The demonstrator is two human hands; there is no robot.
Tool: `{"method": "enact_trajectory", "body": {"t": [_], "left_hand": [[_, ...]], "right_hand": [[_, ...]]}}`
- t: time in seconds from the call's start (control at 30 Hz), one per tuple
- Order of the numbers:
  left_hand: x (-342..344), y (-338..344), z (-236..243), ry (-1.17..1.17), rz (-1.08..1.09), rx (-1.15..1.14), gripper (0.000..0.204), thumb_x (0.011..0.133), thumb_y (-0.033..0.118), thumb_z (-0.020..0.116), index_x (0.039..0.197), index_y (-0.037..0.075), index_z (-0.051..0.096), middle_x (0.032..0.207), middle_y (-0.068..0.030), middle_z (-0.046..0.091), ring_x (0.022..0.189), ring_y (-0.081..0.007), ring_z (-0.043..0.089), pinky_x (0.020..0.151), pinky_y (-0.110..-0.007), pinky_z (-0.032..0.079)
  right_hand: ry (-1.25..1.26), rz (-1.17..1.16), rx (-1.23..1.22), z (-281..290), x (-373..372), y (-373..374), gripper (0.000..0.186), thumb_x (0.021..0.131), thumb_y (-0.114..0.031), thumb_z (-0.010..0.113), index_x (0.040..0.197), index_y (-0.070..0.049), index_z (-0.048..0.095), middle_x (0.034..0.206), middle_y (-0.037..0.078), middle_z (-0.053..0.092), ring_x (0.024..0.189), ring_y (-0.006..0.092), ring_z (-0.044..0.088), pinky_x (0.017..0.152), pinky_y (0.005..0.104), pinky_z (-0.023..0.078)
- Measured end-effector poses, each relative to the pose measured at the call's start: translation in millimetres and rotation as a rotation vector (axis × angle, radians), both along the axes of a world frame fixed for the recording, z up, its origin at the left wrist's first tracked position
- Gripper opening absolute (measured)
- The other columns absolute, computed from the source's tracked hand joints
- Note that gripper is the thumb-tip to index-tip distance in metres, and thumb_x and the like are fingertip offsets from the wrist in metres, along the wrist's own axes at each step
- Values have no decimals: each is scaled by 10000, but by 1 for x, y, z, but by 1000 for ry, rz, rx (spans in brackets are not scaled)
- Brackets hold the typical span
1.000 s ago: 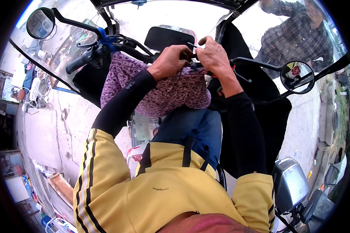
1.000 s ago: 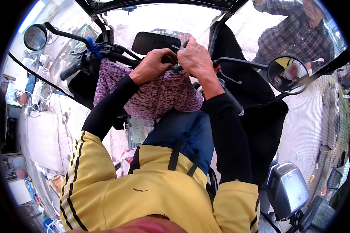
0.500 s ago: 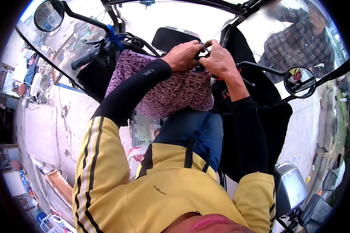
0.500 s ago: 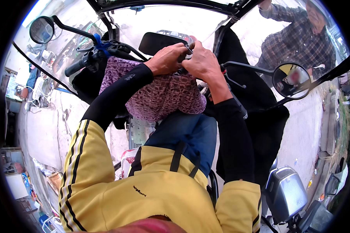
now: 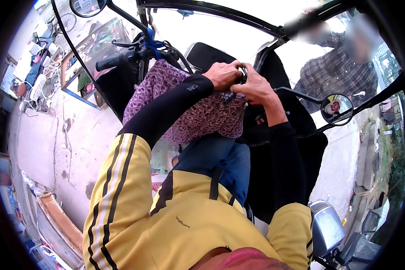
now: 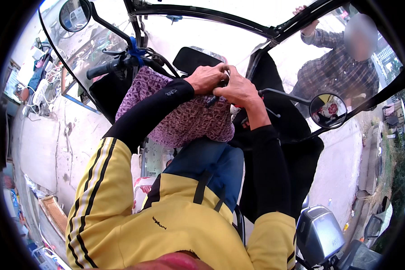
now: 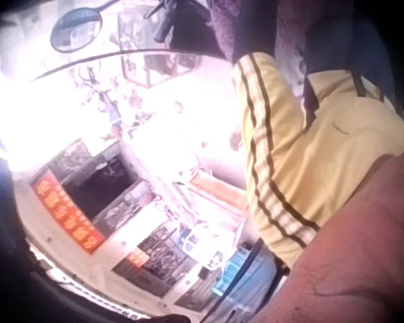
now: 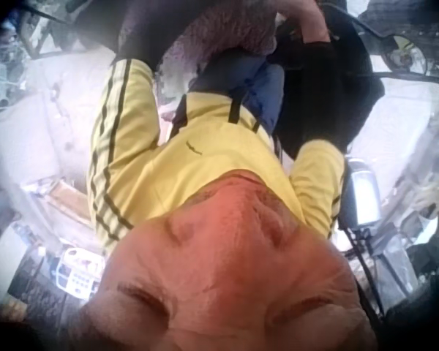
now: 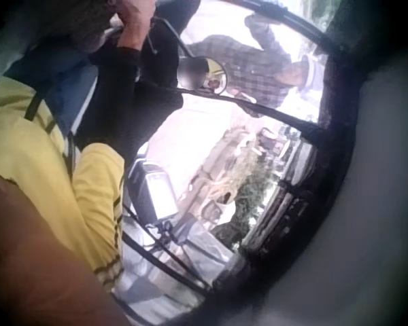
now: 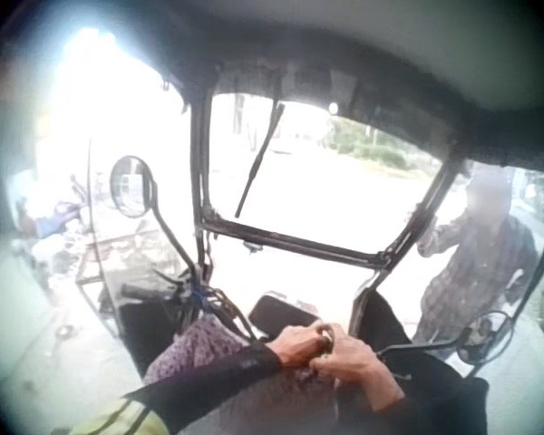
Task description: The person sits on a motorcycle and repeatedly manipulates the handlebar controls and wiring, removing a cloth and red ties, then adjusting cables and levers. The person remains seated throughout, handling the handlebar assembly and associated components.
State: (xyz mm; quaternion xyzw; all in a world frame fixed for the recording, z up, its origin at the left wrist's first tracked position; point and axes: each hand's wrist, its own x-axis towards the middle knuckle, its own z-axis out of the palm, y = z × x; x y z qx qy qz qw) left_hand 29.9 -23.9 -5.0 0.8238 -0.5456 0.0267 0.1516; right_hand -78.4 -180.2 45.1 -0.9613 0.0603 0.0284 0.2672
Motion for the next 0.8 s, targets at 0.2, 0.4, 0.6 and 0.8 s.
{"method": "enact_trajectory", "body": {"t": [0.2, 0.4, 0.6, 0.8], "left_hand": [[1, 2, -3, 226, 35, -123, 273, 906, 222, 752, 1117, 54, 714, 1282, -167, 602, 1098, -392, 684, 930, -496, 569], [12, 10, -23, 324, -18, -302, 257, 883, 132, 786, 1073, 1, 671, 1130, -189, 563, 1076, -391, 624, 943, -441, 536], [2, 18, -7, 350, 72, -313, 336, 937, 246, 762, 1044, -55, 658, 1086, -233, 638, 1016, -392, 668, 912, -442, 549], [-3, 26, -7, 551, 308, -491, 220, 965, 157, 739, 968, -38, 640, 879, -128, 719, 796, -185, 699, 707, -350, 566]], "right_hand": [[-1, 2, -56, 6, -6, 7, 876, 773, -290, 769, 1572, -179, 426, 1219, 216, 758, 1152, 420, 729, 1012, 461, 569], [-50, -50, -123, 9, -12, 15, 816, 822, -317, 699, 1569, -150, 418, 1154, 262, 762, 1143, 464, 717, 1016, 501, 553], [-65, -128, 19, 5, -8, 9, 649, 956, -389, 568, 1516, -72, 483, 1199, 322, 733, 1156, 505, 694, 1039, 539, 527], [-350, -99, 10, -4, -12, 12, 489, 1074, -362, 466, 1365, -1, 623, 1072, 313, 746, 1090, 498, 696, 993, 525, 514]]}}
